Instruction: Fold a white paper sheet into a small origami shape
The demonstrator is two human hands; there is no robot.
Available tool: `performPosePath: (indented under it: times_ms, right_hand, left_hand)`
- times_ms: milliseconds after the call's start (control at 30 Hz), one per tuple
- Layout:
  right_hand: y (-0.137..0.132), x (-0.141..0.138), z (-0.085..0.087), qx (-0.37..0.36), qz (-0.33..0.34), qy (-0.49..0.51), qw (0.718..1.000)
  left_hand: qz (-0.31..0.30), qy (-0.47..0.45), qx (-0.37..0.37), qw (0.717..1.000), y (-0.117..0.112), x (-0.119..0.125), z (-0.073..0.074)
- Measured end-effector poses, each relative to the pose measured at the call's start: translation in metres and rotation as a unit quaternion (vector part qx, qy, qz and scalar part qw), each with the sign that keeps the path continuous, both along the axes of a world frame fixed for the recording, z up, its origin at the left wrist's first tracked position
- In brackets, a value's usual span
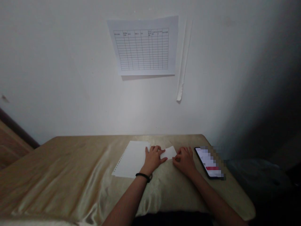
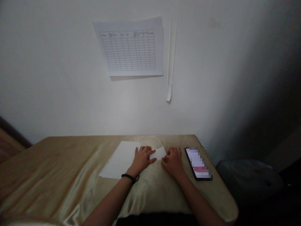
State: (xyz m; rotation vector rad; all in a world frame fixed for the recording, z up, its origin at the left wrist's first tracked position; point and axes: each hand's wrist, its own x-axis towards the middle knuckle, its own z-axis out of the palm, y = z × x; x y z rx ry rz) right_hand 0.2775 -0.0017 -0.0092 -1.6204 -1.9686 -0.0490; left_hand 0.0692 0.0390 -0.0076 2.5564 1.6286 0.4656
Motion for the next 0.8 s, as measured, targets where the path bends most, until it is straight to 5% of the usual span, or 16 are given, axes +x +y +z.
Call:
performPosePath:
  times_ms: [800]
  right_hand:
    - [-0.001,0.024,0.000,0.034,-0.020,-0.040,0.998]
  left_hand:
    - [0.006,-0.001,0.004,1.000,-0.001,0.001,0.001]
